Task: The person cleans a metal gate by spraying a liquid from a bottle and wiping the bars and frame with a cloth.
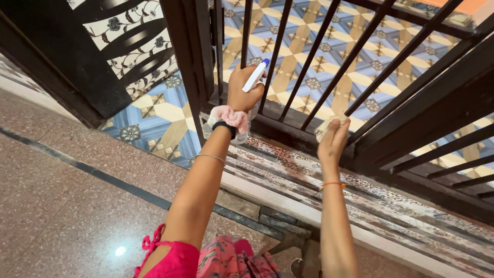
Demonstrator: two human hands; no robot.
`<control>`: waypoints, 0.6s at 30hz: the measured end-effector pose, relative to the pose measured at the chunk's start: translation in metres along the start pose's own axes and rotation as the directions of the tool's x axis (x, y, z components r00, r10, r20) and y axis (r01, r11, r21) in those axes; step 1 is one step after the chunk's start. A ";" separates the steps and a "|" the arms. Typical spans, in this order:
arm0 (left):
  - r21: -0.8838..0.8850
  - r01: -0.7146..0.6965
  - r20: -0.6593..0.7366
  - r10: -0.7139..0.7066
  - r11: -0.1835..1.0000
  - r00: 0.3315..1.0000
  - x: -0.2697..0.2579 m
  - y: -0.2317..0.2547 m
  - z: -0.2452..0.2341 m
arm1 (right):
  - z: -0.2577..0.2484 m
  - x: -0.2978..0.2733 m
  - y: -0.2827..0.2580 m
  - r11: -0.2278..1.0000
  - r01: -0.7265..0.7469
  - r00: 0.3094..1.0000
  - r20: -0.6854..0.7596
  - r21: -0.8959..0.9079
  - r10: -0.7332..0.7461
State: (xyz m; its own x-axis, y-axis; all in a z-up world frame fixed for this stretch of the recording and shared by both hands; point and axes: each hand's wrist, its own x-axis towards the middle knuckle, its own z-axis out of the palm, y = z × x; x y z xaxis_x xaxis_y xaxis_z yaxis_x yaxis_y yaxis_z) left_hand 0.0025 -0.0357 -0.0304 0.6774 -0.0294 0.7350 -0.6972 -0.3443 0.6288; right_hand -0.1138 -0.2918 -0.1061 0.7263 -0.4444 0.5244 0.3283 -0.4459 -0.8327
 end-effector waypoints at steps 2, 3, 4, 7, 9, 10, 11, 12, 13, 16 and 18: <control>0.002 0.011 -0.007 -0.011 1.000 1.000 0.000 0.000 0.001 | -0.008 0.020 -0.018 0.978 -0.135 0.990 0.053 0.157 0.128; 0.012 0.016 -0.011 -0.016 1.000 1.000 0.001 0.000 0.001 | -0.013 0.039 -0.029 0.999 0.004 1.000 -0.010 0.050 -0.003; 0.020 0.021 -0.011 -0.021 1.000 1.000 0.000 0.000 0.002 | -0.017 0.060 -0.041 0.989 0.135 0.988 -0.061 -0.065 -0.139; 0.021 -0.041 0.000 0.041 0.999 0.999 0.001 0.000 0.000 | -0.033 0.127 -0.083 0.905 0.417 0.901 -0.092 -0.080 -0.423; 0.009 -0.011 -0.003 0.011 1.000 1.000 0.003 0.002 -0.001 | -0.035 0.144 -0.105 0.890 0.441 0.883 -0.123 -0.114 -0.453; 0.001 0.007 -0.004 -0.007 1.000 1.000 0.001 0.004 -0.001 | -0.031 0.145 -0.110 0.908 0.404 0.895 -0.154 -0.113 -0.417; 0.004 0.030 0.000 -0.030 1.000 1.000 -0.001 0.005 -0.002 | -0.026 0.145 -0.112 0.924 0.366 0.906 -0.186 -0.110 -0.381; 0.003 0.050 0.002 -0.050 0.999 0.999 -0.002 0.006 -0.003 | -0.022 0.137 -0.111 0.895 0.416 0.876 -0.195 -0.160 -0.441; 0.003 0.069 0.005 -0.069 0.998 0.998 0.000 0.006 -0.002 | -0.019 0.124 -0.106 0.862 0.461 0.843 -0.200 -0.211 -0.500; -0.023 -0.032 -0.019 0.031 0.999 0.999 0.001 0.005 -0.003 | -0.005 0.091 -0.080 0.923 0.298 0.897 -0.260 -0.244 -0.358; -0.053 0.016 -0.025 -0.017 0.998 1.000 0.000 0.007 -0.004 | 0.000 0.063 -0.054 0.931 0.285 0.919 -0.211 -0.228 -0.333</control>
State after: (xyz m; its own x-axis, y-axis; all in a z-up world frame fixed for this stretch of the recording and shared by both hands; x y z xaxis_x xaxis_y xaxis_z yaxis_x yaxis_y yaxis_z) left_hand -0.0031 -0.0348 -0.0251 0.6832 0.0001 0.7302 -0.6979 -0.2941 0.6530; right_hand -0.0862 -0.2960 -0.0280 0.4302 -0.4240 0.7970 0.3749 -0.7192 -0.5850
